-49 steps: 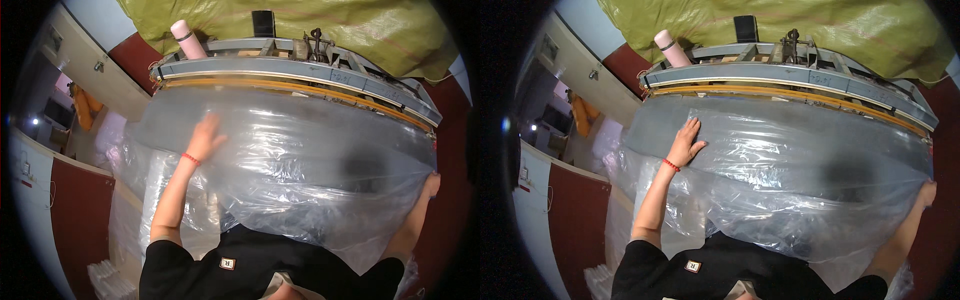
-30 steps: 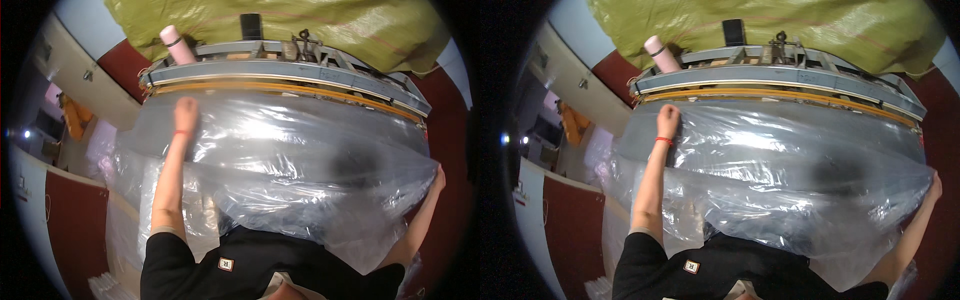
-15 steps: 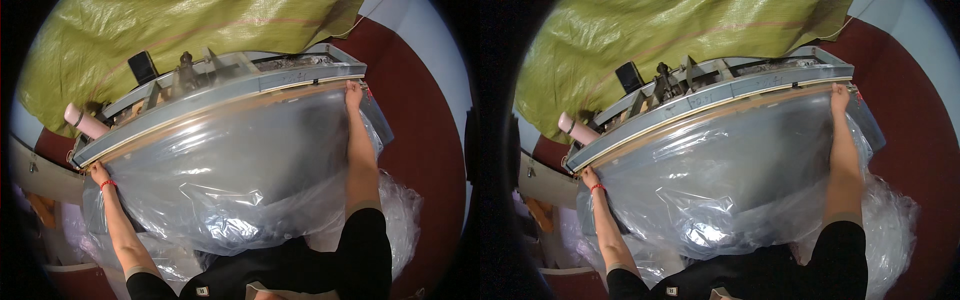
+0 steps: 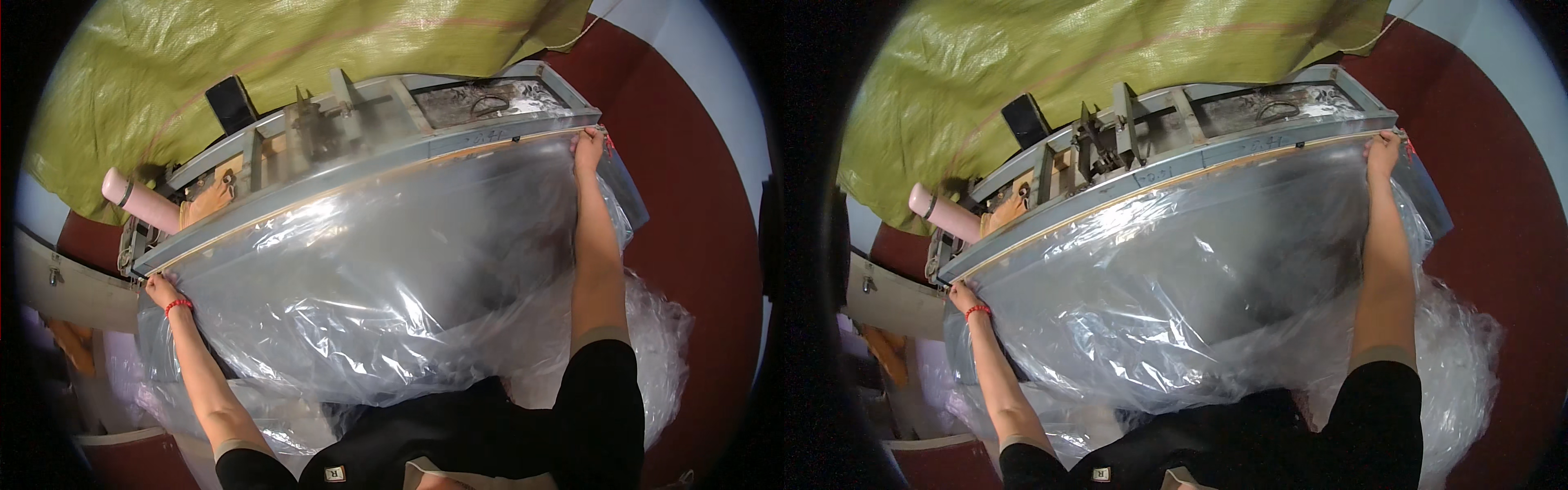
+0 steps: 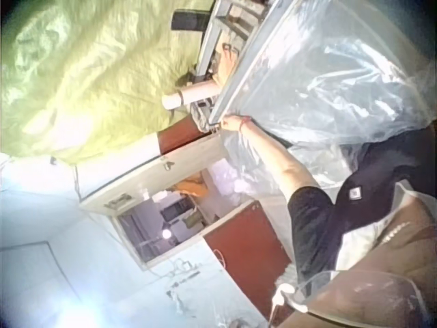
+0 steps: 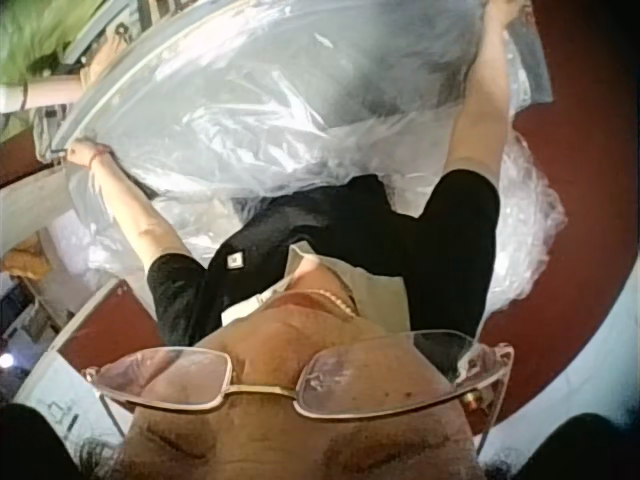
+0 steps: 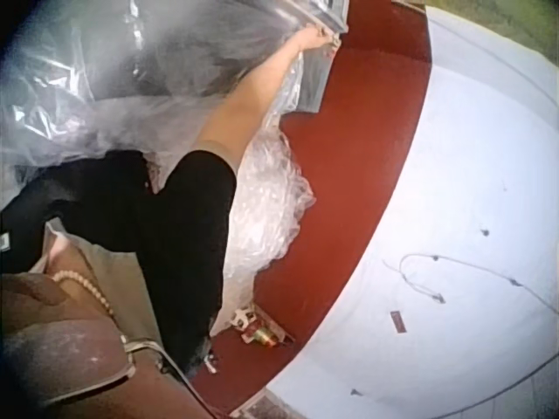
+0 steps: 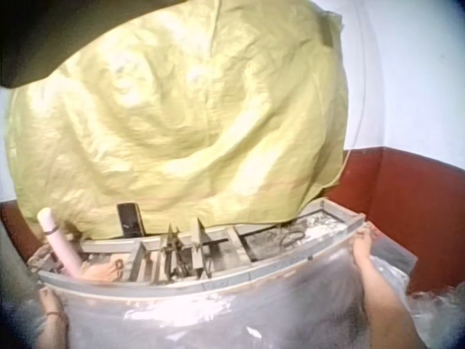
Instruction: The recorder is manipulating and sealing large transparent plastic sheets using a specialized heat-sealing machine.
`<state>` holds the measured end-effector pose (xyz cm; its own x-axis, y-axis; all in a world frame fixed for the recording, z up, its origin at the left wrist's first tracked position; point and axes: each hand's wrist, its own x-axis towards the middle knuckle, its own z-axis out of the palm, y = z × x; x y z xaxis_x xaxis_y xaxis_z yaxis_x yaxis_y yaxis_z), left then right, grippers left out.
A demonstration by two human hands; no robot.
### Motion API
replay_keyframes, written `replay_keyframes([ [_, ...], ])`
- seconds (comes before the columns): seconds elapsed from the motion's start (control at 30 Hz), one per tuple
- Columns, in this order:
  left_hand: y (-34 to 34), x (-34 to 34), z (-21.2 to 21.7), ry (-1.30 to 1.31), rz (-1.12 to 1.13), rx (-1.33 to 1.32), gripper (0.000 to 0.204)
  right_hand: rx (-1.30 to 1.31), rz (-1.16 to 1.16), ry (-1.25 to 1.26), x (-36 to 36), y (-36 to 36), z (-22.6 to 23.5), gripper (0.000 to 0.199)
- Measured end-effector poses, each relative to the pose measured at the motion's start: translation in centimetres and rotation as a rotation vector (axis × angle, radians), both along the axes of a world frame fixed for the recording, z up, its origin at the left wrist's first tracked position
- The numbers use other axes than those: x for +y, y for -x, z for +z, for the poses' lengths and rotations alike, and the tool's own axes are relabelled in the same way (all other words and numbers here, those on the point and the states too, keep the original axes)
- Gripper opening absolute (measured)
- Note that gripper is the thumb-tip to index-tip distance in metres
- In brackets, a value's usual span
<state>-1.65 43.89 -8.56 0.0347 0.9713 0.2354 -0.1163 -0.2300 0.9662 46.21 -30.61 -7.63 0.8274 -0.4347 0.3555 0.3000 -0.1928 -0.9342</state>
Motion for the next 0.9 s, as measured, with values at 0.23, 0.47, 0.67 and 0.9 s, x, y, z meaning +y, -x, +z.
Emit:
replay_keyframes([
  [0.23,7.6,3.7,1.5,-0.215,-0.162,0.836,0.046,-0.096,0.119,0.166,-0.9,2.4,1.0,0.023],
  [0.47,3.8,-14.2,8.2,-0.071,-0.588,0.502,0.023,0.101,-0.378,0.511,-14.8,8.9,2.1,0.037],
  [0.67,0.2,-25.0,12.2,0.008,-0.958,0.260,0.014,-0.153,-0.677,0.683,-15.6,13.1,9.1,0.031],
  [0.9,2.5,-28.7,15.1,0.003,-1.035,0.269,0.012,-0.157,0.949,0.523,19.1,27.4,16.2,0.027],
])
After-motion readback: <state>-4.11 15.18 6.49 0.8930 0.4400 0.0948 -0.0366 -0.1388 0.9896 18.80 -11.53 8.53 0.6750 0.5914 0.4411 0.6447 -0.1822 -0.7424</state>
